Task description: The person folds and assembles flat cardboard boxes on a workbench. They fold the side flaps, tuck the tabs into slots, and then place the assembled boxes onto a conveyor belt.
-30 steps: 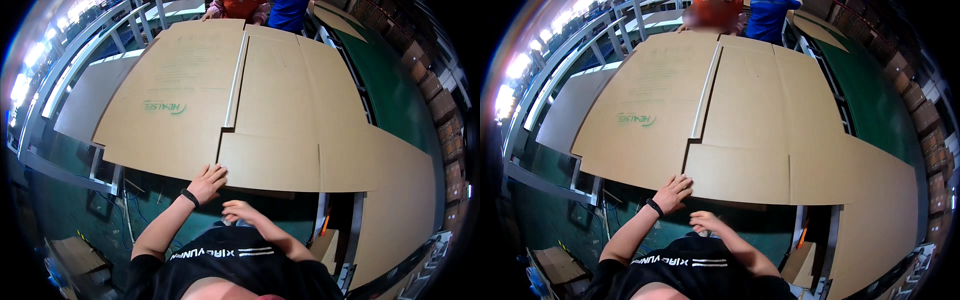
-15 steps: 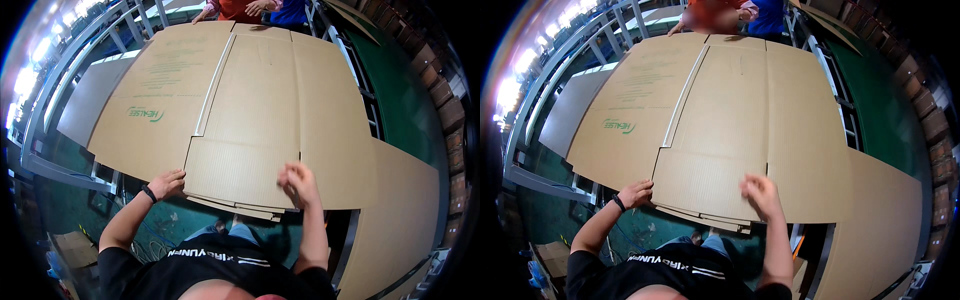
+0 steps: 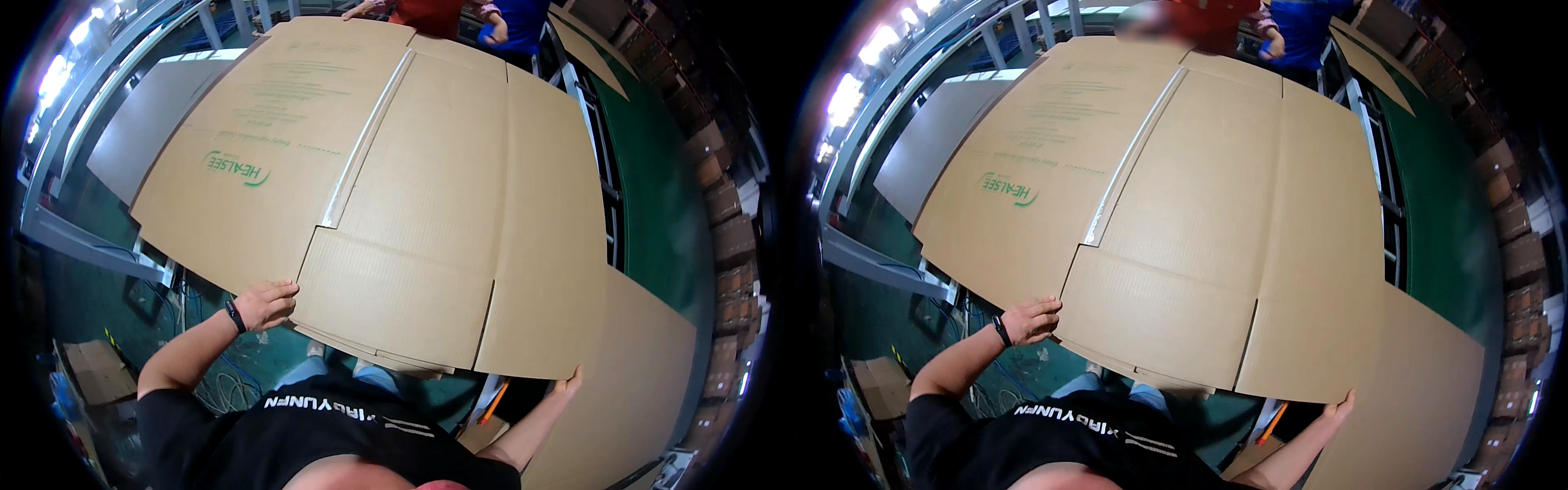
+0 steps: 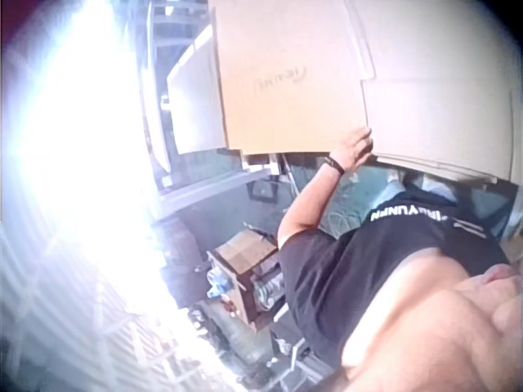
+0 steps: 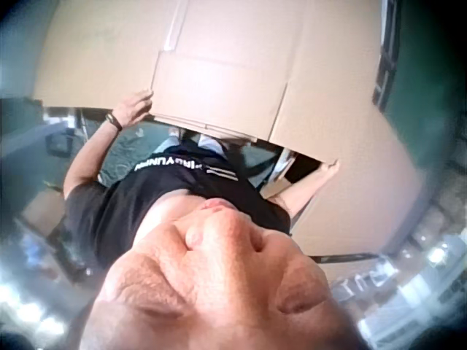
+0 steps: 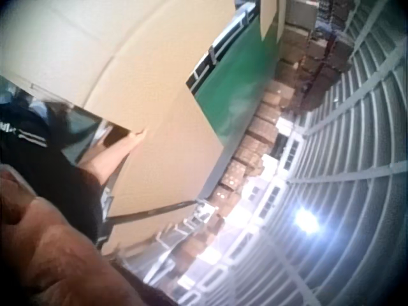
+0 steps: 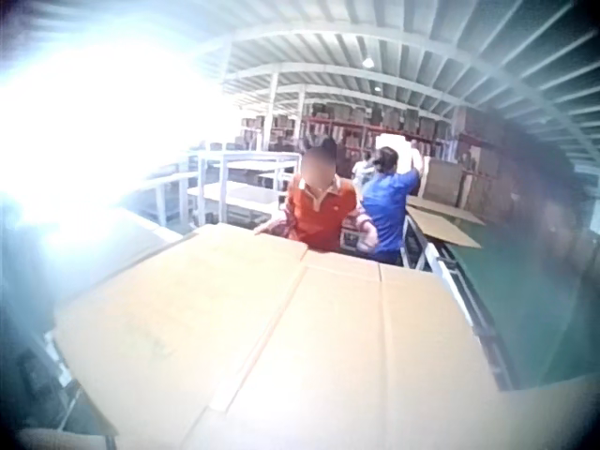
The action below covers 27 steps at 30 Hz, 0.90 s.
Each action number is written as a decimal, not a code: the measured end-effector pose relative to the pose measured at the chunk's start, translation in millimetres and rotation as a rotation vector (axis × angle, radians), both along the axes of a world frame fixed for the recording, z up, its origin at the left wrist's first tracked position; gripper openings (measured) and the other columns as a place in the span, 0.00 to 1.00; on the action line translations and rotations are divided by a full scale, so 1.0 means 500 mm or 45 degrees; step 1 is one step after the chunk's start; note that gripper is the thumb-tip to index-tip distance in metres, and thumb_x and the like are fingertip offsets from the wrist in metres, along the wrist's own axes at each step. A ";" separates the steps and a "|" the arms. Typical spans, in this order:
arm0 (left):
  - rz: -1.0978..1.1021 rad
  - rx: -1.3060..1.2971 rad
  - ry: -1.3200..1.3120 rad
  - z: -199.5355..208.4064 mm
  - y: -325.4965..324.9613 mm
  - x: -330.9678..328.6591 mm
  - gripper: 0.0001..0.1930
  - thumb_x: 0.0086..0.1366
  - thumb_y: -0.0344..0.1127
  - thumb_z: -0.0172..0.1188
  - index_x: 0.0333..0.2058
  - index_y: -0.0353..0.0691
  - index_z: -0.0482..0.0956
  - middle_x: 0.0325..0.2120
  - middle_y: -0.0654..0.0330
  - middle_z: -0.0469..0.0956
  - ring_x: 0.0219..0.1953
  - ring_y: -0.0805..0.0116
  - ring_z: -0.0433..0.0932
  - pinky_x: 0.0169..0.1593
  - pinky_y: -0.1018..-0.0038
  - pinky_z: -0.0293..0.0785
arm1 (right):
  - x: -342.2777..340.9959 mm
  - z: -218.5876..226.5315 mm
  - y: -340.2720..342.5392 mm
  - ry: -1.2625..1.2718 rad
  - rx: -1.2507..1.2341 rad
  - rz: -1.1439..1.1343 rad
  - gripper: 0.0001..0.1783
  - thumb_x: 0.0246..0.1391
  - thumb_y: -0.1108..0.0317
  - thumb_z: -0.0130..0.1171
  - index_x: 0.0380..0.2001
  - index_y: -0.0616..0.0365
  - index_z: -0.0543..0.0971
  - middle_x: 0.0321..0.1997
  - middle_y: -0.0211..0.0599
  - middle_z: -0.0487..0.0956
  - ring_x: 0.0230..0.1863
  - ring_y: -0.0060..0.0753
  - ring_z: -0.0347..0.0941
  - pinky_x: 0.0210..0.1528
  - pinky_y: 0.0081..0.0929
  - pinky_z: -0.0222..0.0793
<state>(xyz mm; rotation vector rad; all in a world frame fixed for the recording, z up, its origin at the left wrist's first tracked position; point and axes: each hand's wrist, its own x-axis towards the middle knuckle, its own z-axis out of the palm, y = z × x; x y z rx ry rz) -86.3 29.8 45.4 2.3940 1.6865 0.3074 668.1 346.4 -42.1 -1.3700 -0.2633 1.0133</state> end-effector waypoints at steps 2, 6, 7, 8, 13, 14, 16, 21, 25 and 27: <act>0.038 0.030 -0.001 -0.006 -0.021 -0.003 0.19 0.56 0.40 0.62 0.46 0.42 0.74 0.56 0.52 0.69 0.60 0.51 0.67 0.59 0.60 0.67 | -0.095 0.130 0.004 -0.284 0.158 0.038 0.25 0.58 0.67 0.56 0.56 0.66 0.68 0.57 0.46 0.71 0.52 0.42 0.71 0.53 0.40 0.72; 0.013 0.071 -0.080 -0.029 -0.022 -0.020 0.19 0.56 0.41 0.63 0.45 0.43 0.74 0.56 0.52 0.69 0.59 0.51 0.68 0.60 0.58 0.67 | -0.239 0.412 -0.079 -0.749 0.728 0.144 0.25 0.54 0.75 0.57 0.55 0.69 0.67 0.56 0.48 0.71 0.51 0.42 0.71 0.54 0.38 0.71; 0.006 0.093 -0.072 -0.031 -0.025 -0.021 0.19 0.56 0.42 0.63 0.45 0.43 0.75 0.56 0.52 0.69 0.59 0.51 0.69 0.59 0.59 0.67 | -0.308 0.467 -0.112 -0.800 0.860 0.190 0.25 0.54 0.76 0.57 0.55 0.69 0.67 0.55 0.49 0.72 0.51 0.41 0.71 0.53 0.38 0.71; -0.005 0.119 -0.104 -0.033 -0.019 -0.021 0.19 0.56 0.42 0.63 0.44 0.43 0.75 0.56 0.52 0.70 0.59 0.52 0.69 0.58 0.59 0.68 | -0.384 0.529 -0.162 -0.884 0.989 0.223 0.24 0.53 0.77 0.57 0.54 0.69 0.67 0.54 0.49 0.72 0.51 0.41 0.71 0.53 0.37 0.71; -0.004 0.241 -0.159 -0.044 -0.022 -0.022 0.18 0.55 0.43 0.64 0.43 0.45 0.75 0.54 0.55 0.72 0.58 0.55 0.70 0.55 0.62 0.70 | -0.748 0.542 -0.351 -1.447 1.260 0.885 0.21 0.51 0.77 0.53 0.51 0.65 0.69 0.54 0.52 0.73 0.54 0.46 0.71 0.55 0.39 0.69; -0.014 0.298 -0.161 -0.045 -0.021 -0.022 0.17 0.55 0.43 0.63 0.43 0.45 0.76 0.53 0.55 0.72 0.57 0.56 0.71 0.53 0.63 0.71 | -0.820 0.530 -0.365 -1.471 1.452 1.150 0.20 0.47 0.79 0.52 0.47 0.66 0.71 0.56 0.55 0.73 0.57 0.51 0.70 0.59 0.42 0.67; 0.004 0.340 -0.192 -0.057 -0.030 -0.025 0.17 0.55 0.43 0.63 0.42 0.45 0.76 0.53 0.55 0.73 0.57 0.56 0.71 0.52 0.63 0.71 | -0.948 0.467 -0.394 -1.674 1.645 1.465 0.23 0.38 0.83 0.51 0.44 0.68 0.73 0.57 0.59 0.72 0.61 0.58 0.67 0.63 0.49 0.63; 0.004 0.428 -0.258 -0.057 -0.026 -0.024 0.16 0.54 0.43 0.63 0.40 0.43 0.76 0.51 0.54 0.74 0.55 0.57 0.73 0.51 0.64 0.72 | -1.102 0.238 -0.435 -2.000 1.646 1.708 0.11 0.48 0.77 0.54 0.37 0.69 0.74 0.54 0.59 0.73 0.57 0.57 0.71 0.62 0.50 0.64; 0.012 0.433 -0.290 -0.065 -0.034 -0.019 0.17 0.53 0.41 0.64 0.39 0.40 0.76 0.50 0.53 0.74 0.54 0.56 0.73 0.52 0.64 0.71 | -1.113 0.147 -0.445 -2.075 1.596 1.801 0.11 0.47 0.76 0.54 0.36 0.68 0.75 0.53 0.58 0.74 0.55 0.56 0.72 0.61 0.47 0.66; 0.069 0.413 -0.364 -0.062 -0.033 -0.020 0.18 0.51 0.39 0.65 0.40 0.40 0.76 0.50 0.52 0.75 0.54 0.55 0.74 0.52 0.62 0.71 | -1.115 0.158 -0.439 -2.043 1.558 1.872 0.16 0.41 0.79 0.57 0.38 0.67 0.75 0.53 0.57 0.75 0.56 0.56 0.71 0.61 0.47 0.65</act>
